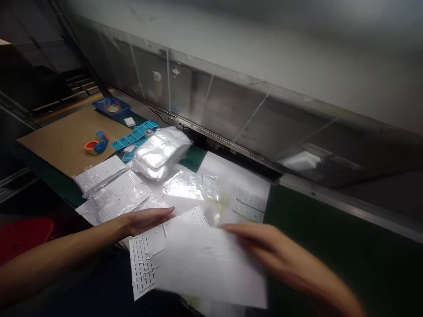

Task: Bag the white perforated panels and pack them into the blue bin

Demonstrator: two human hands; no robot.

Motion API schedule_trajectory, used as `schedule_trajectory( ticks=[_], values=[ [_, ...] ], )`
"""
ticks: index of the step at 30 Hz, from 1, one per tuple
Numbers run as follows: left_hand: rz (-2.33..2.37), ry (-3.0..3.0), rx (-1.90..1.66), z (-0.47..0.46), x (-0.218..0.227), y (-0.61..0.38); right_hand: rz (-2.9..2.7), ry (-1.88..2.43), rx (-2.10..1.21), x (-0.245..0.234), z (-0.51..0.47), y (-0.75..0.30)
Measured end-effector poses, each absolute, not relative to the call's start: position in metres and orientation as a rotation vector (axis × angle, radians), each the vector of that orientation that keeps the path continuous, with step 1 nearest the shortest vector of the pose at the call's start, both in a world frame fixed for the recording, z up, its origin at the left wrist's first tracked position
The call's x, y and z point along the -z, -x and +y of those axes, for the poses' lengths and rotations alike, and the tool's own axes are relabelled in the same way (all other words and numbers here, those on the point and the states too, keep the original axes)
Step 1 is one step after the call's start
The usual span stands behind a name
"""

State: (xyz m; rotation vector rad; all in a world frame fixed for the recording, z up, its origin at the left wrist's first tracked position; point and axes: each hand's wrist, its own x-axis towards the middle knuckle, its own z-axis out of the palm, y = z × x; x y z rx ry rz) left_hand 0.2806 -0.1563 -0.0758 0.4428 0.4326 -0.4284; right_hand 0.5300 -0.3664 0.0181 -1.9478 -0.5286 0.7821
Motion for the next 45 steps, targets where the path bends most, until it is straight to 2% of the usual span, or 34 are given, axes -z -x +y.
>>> schedule_trajectory(
  ticks=[3,5,8,11,13,15,18,21,25,30,37,42,45],
  values=[
    [0.38,-0.494,0.537,-0.165,0.072,-0.283,-1.161,1.692,-1.527,-0.027,-0.316,-0.485],
    [0.388,-0.545,0.528,-0.167,0.071,-0.279,-1.412,1.556,-1.657,-0.024,-0.283,-0.46],
    [0.407,-0.55,0.448,-0.164,0.072,-0.267,-1.568,1.626,-1.438,-0.013,-0.261,-0.437],
    [0.395,-0.505,0.411,-0.158,0.076,-0.252,-1.578,1.865,-0.906,-0.004,-0.271,-0.43],
    [0.41,-0.535,0.346,-0.155,0.078,-0.243,-1.366,1.966,-0.561,0.003,-0.288,-0.426],
    [0.448,-0.567,0.216,-0.156,0.078,-0.237,-0.929,2.009,-0.392,0.015,-0.306,-0.415],
    [0.486,-0.569,0.009,-0.162,0.075,-0.237,-0.229,1.933,-0.601,0.046,-0.322,-0.379],
    [0.478,-0.658,-0.076,-0.17,0.073,-0.243,-0.038,1.703,-0.925,0.076,-0.32,-0.338],
    [0.529,-0.95,-0.28,-0.171,0.079,-0.253,0.017,1.52,-0.845,0.08,-0.321,-0.328],
    [0.704,-0.909,-0.457,-0.155,0.091,-0.251,0.282,1.544,-0.832,0.066,-0.361,-0.368],
    [0.725,-0.882,-0.158,-0.142,0.104,-0.248,-0.01,1.322,-1.09,0.069,-0.352,-0.345],
    [0.7,-1.06,-0.256,-0.141,0.098,-0.252,-0.077,0.999,-1.347,0.073,-0.32,-0.317],
    [0.638,-1.124,-0.289,-0.141,0.087,-0.248,-0.032,1.014,-1.349,0.085,-0.317,-0.317]
  ],
)
